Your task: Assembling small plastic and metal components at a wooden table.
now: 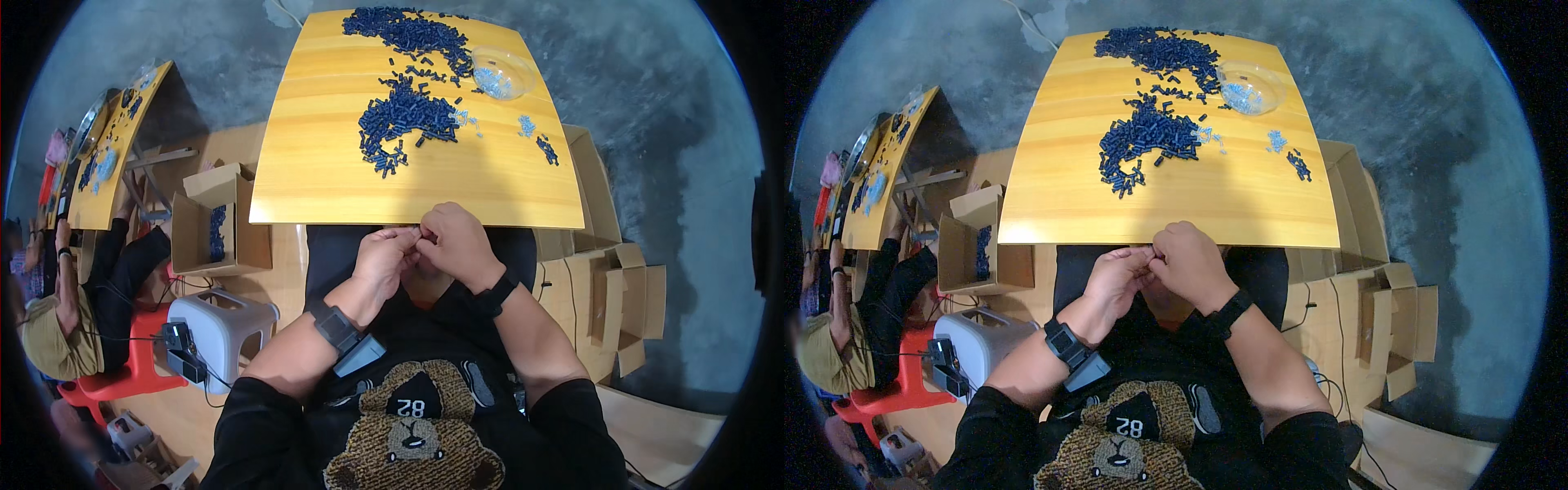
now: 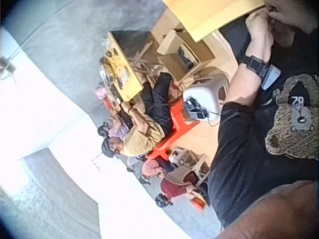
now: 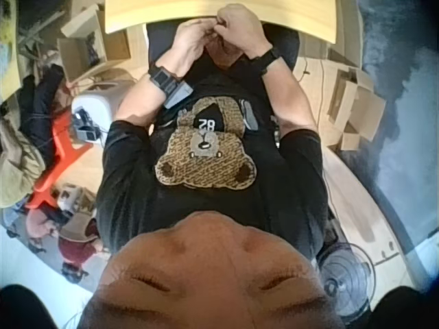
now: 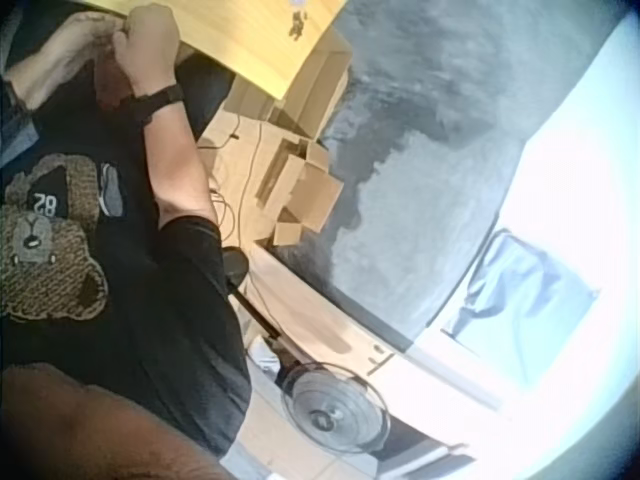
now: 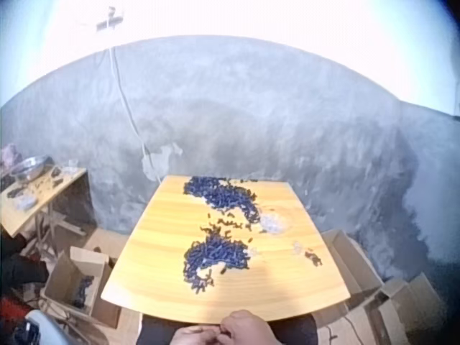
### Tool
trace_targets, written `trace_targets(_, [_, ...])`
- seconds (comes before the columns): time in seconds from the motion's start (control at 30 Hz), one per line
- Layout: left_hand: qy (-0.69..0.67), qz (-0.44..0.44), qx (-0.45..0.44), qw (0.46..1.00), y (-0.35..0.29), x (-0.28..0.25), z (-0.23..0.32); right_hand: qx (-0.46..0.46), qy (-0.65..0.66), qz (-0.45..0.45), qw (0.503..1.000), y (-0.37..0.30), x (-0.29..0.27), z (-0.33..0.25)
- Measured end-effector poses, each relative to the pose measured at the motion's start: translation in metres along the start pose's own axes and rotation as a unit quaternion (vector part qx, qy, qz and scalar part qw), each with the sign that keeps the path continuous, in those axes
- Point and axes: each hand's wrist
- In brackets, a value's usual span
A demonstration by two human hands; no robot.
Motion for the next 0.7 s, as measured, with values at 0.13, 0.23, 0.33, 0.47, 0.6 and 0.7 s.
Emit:
trace_targets(0.13, [-0.009,0.023,0.007,1.0,0.0,0.003,0.0,0.001,0.002,-0.013,1.0,0.003,-0.004,-0.002])
trace_targets(0.23, [0.002,0.006,0.015,1.0,0.001,0.004,0.002,0.008,0.006,-0.02,1.0,0.005,-0.002,0.0])
trace_targets(0.33, [-0.006,0.033,0.012,0.999,0.001,0.006,0.001,0.015,0.012,-0.013,1.0,0.006,-0.001,-0.001])
trace_targets(0.47, [-0.016,0.032,0.014,0.999,0.004,0.007,0.003,0.026,0.023,-0.011,0.999,0.008,0.001,0.001])
trace_targets(0.6, [-0.008,0.019,0.006,1.0,0.003,0.006,0.006,0.026,0.025,-0.02,0.999,0.008,0.001,0.003])
trace_targets(0.7, [-0.013,0.012,-0.003,1.0,0.0,0.006,0.012,0.025,0.034,-0.006,0.999,0.008,0.002,0.001])
Point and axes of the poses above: each hand's wrist, its own y-axis towards the middle knuckle, its own x-axis out of the palm, z = x × y, and after that the axes turned 8 degrees about -y, right-handed
